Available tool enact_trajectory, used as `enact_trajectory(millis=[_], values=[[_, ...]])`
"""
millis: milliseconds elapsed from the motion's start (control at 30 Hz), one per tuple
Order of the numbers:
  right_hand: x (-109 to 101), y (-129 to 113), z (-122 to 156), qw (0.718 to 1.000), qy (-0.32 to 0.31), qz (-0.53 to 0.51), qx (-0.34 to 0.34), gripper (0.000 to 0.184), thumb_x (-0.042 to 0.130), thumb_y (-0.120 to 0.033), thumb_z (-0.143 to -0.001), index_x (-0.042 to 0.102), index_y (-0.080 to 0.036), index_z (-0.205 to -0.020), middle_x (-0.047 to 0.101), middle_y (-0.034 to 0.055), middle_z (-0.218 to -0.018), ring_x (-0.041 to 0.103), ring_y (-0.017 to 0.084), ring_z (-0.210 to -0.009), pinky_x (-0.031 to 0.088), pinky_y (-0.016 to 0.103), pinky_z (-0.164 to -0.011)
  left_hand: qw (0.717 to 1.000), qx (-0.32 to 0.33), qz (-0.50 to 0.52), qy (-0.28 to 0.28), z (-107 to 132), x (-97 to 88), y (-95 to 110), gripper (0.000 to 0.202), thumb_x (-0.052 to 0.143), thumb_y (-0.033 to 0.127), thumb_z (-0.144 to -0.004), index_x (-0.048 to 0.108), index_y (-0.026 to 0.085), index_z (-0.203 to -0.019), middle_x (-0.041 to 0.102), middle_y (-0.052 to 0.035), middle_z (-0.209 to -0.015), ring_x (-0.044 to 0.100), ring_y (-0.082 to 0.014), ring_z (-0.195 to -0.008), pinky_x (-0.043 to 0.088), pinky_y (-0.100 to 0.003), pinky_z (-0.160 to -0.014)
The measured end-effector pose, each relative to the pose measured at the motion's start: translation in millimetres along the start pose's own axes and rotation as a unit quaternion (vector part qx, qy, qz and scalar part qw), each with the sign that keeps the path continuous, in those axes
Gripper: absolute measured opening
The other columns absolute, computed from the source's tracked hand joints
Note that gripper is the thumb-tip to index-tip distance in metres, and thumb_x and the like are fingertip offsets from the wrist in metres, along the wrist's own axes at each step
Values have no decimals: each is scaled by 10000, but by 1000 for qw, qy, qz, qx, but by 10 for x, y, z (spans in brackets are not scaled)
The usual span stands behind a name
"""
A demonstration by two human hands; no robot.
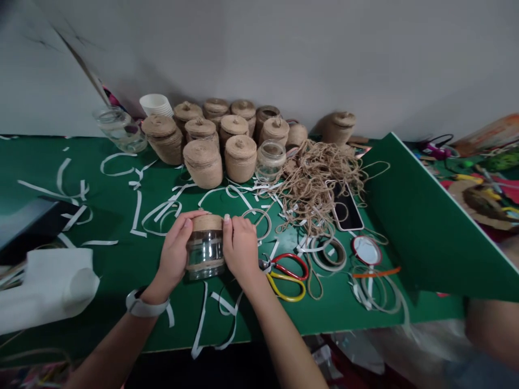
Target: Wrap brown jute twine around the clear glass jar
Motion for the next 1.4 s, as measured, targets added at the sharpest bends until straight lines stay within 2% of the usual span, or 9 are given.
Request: enact_trajectory(millis=[267, 433, 567, 600, 700, 833, 933, 1167, 1400], values=[[59, -15, -97, 999, -5, 28, -29, 382, 307, -315, -1033, 463, -229, -694, 575, 24, -678, 496, 179, -674, 323, 301, -651, 997, 53, -56, -2, -12, -42, 74, 312, 375, 408, -993, 610, 214, -1059, 670, -69, -1153, 619, -232, -1068, 499, -380, -934], [89, -144, -155, 996, -29, 55, -57, 369, 343, -316, -1029, 483, -226, -699, 586, 25, -679, 497, 185, -682, 323, 310, -675, 962, 82, -260, -22, -109, -51, 393, 210, 398, 277, -937, 599, 217, -936, 694, -48, -944, 644, -229, -867, 497, -363, -785], [129, -428, -141, 987, -52, 101, -113, 321, 381, -312, -1015, 552, -213, -762, 629, 52, -745, 514, 209, -744, 307, 332, -694, 933, 125, -337, 2, -275, 44, 706, 227, 435, 325, -937, 604, 201, -1024, 704, -86, -1005, 664, -271, -920, 488, -379, -796], [143, -477, -139, 985, -57, 105, -122, 297, 391, -302, -1008, 569, -206, -791, 640, 61, -769, 519, 214, -758, 306, 336, -695, 926, 116, -359, -16, -322, 115, 689, 250, 425, 335, -947, 619, 201, -1030, 713, -88, -973, 672, -278, -894, 488, -379, -774], [145, -465, -162, 988, -57, 98, -106, 294, 369, -264, -1007, 581, -189, -818, 646, 69, -776, 530, 211, -756, 315, 333, -700, 909, 44, -411, -51, -427, 188, 485, 473, 331, 457, -989, 671, 211, -770, 706, -82, -714, 680, -293, -729, 482, -384, -689], [46, -241, -199, 996, -24, 71, -49, 382, 319, -280, -1029, 528, -202, -719, 598, 35, -685, 512, 175, -680, 317, 301, -682, 958, 55, -274, -63, -454, 149, 420, 603, 324, 552, -989, 679, 208, -643, 752, -69, -711, 711, -252, -733, 514, -354, -744], [-48, -144, -192, 998, 3, 45, -32, 422, 310, -327, -1036, 480, -209, -668, 544, 5, -626, 478, 149, -620, 306, 279, -642, 986, 52, -157, -27, -449, 45, 384, 581, 384, 538, -980, 699, 195, -632, 754, -56, -662, 719, -210, -697, 540, -310, -767], [-178, 97, -114, 995, 50, -42, 70, 494, 367, -470, -1003, 372, -220, -576, 409, -54, -489, 353, 93, -454, 250, 240, -507, 999, 15, -7, 27, -350, 56, 201, 543, 430, 501, -974, 714, 180, -640, 761, -46, -654, 736, -180, -668, 574, -272, -714], [-74, 140, -55, 994, 44, -67, 75, 346, 432, -441, -971, 456, -219, -706, 516, -53, -557, 457, 88, -437, 287, 214, -484, 1000, 11, 19, 21, -337, 29, 116, 551, 434, 540, -965, 717, 179, -659, 760, -53, -651, 744, -187, -682, 585, -279, -720]])
Point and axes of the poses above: each hand's wrist, its own z-axis away from the middle knuckle, its own x-axis out of the palm, y = z × x, the point moved 10 cm from there along -z, towards the middle knuckle
